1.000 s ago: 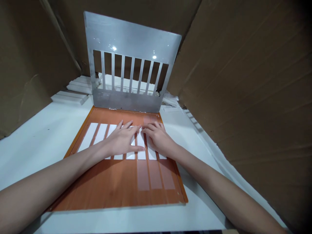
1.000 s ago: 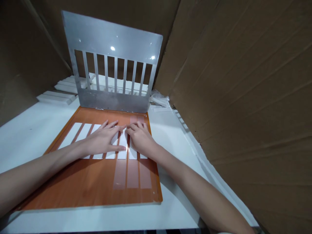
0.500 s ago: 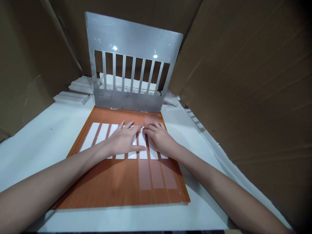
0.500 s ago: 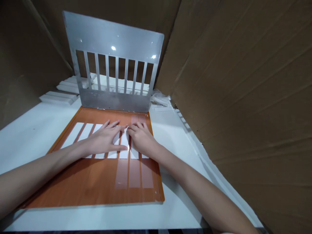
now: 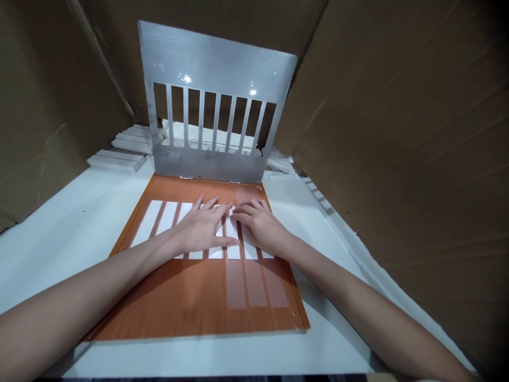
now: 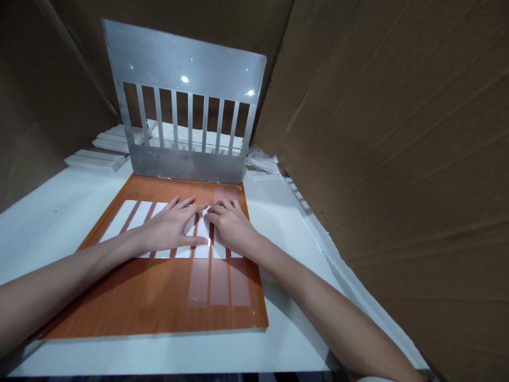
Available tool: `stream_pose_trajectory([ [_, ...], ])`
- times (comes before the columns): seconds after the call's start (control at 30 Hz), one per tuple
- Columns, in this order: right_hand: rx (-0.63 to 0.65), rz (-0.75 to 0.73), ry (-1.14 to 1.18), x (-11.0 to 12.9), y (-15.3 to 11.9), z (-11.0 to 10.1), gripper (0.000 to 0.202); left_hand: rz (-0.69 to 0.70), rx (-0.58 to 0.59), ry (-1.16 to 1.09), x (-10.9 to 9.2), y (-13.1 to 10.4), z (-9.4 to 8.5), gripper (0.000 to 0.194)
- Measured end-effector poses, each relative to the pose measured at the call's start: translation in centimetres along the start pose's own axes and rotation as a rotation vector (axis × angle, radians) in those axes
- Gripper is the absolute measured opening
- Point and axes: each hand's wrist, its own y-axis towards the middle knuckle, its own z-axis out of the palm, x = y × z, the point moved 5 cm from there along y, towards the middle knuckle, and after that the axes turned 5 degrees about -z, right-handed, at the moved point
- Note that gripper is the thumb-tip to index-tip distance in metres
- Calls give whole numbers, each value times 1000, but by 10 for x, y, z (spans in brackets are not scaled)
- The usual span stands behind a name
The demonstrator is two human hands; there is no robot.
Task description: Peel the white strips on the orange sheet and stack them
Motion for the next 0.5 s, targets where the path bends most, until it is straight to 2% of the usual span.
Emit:
stream_pose_trajectory([
  [0.33,4,-107,-45,17,0,-7,21,17,-13,-29,0,0,0,73],
  [0.5,-5,-131,-15,25,1,-10,23,9,-10,-28,-2,0,-1,61],
])
